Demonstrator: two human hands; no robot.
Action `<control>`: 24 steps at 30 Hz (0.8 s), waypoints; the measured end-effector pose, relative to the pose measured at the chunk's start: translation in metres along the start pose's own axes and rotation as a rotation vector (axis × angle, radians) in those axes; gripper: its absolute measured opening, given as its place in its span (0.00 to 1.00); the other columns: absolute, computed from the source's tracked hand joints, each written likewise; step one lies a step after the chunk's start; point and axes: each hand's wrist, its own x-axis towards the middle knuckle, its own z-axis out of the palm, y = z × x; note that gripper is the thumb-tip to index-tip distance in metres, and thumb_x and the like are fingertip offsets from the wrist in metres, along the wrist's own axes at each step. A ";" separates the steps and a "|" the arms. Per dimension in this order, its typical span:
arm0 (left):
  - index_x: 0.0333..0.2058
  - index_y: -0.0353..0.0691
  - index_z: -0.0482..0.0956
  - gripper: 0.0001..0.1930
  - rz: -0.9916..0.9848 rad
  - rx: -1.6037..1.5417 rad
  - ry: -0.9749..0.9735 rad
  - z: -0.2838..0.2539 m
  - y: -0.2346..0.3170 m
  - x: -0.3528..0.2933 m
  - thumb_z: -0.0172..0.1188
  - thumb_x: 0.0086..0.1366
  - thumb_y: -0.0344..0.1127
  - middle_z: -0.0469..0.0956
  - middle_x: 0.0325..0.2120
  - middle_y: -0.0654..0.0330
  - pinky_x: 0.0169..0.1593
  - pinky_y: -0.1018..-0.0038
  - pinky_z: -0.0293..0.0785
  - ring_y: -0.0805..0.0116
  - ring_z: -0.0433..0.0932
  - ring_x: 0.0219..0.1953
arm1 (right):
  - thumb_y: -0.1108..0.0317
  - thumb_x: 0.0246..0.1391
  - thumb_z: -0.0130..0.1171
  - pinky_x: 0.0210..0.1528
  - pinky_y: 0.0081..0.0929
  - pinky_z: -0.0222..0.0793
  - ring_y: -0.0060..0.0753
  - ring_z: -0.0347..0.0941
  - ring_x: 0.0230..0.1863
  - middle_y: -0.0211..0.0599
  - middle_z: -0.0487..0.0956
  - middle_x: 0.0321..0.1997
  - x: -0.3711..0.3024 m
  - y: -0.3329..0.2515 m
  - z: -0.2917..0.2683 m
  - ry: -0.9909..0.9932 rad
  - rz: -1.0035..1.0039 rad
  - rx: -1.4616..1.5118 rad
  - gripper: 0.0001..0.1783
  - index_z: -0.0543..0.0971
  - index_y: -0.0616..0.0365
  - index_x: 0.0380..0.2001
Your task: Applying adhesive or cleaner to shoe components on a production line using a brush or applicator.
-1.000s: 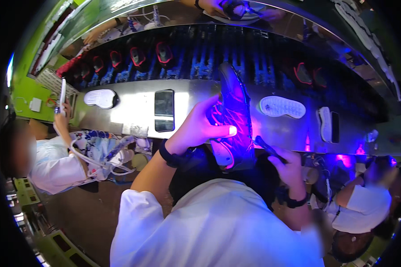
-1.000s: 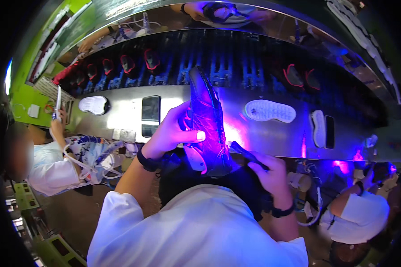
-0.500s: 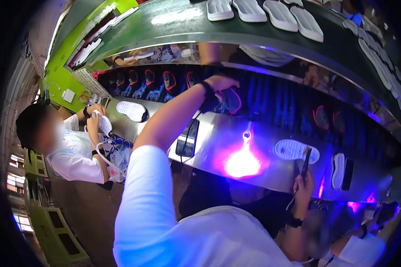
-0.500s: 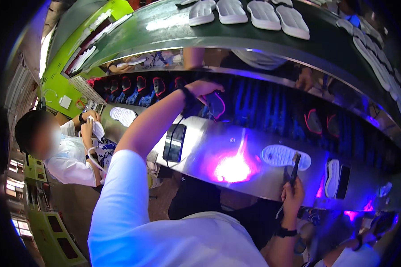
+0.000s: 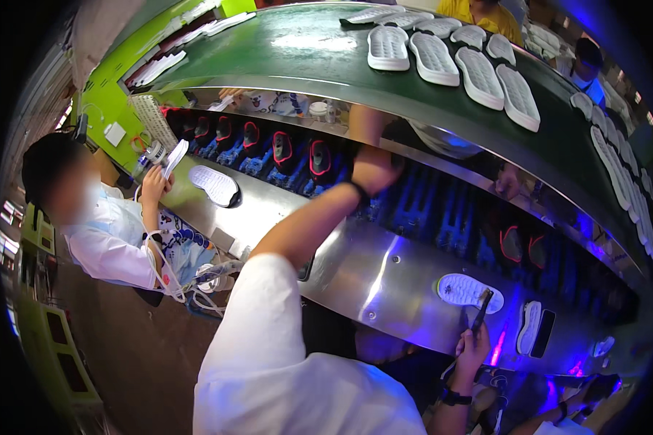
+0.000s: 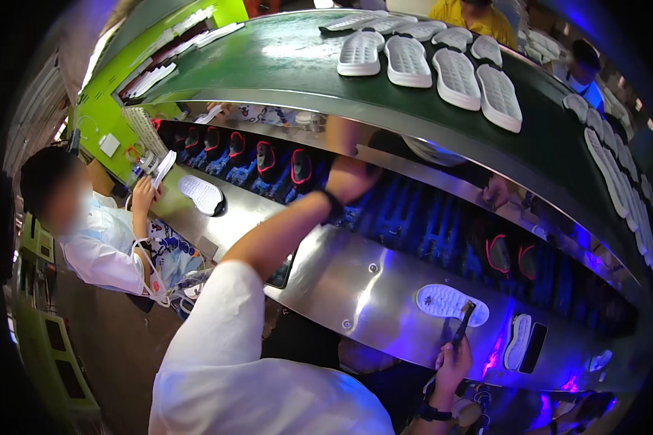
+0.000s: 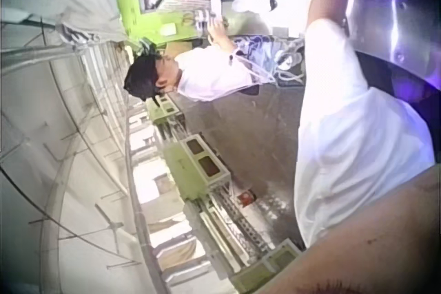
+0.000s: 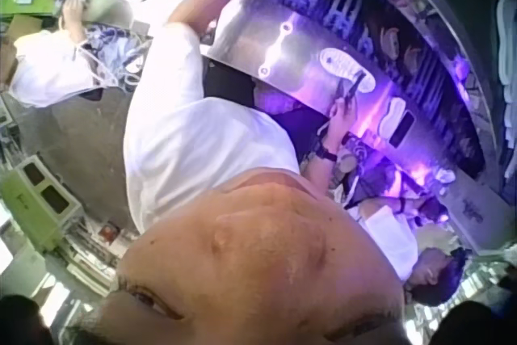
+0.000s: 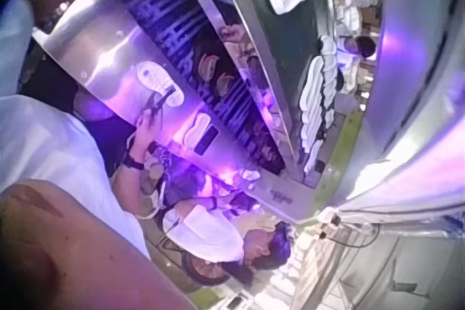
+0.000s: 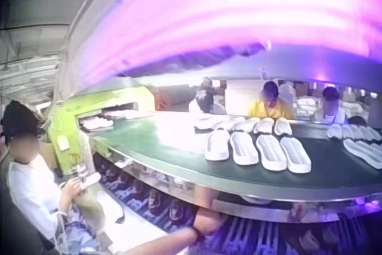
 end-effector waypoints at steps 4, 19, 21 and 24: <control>0.30 0.34 0.82 0.09 -0.298 -0.554 -0.109 -0.052 0.031 -0.127 0.54 0.52 0.22 0.81 0.24 0.50 0.36 0.62 0.77 0.54 0.80 0.28 | 0.75 0.62 0.53 0.14 0.12 0.55 0.12 0.62 0.16 0.28 0.72 0.28 0.000 0.004 0.005 -0.022 -0.037 -0.004 0.23 0.70 0.63 0.61; 0.14 0.37 0.71 0.09 -0.792 -1.052 -0.167 -0.040 0.012 -0.234 0.44 0.45 0.19 0.69 0.13 0.66 0.24 0.77 0.58 0.79 0.66 0.20 | 0.74 0.60 0.58 0.14 0.15 0.54 0.14 0.63 0.14 0.26 0.73 0.23 -0.002 0.031 0.002 0.028 0.008 -0.042 0.16 0.76 0.61 0.52; 0.14 0.37 0.70 0.10 -0.709 -0.997 -0.176 -0.044 0.022 -0.214 0.43 0.46 0.18 0.67 0.12 0.68 0.24 0.78 0.57 0.80 0.65 0.20 | 0.73 0.59 0.60 0.15 0.14 0.52 0.11 0.62 0.14 0.19 0.72 0.21 0.003 0.023 0.002 0.092 0.023 -0.068 0.09 0.79 0.56 0.43; 0.14 0.37 0.70 0.11 -0.728 -1.017 -0.202 -0.055 0.038 -0.195 0.43 0.46 0.17 0.67 0.13 0.69 0.23 0.79 0.55 0.81 0.64 0.19 | 0.68 0.60 0.61 0.13 0.13 0.50 0.09 0.59 0.13 0.19 0.71 0.20 0.003 -0.002 0.001 0.092 0.081 -0.111 0.08 0.80 0.55 0.42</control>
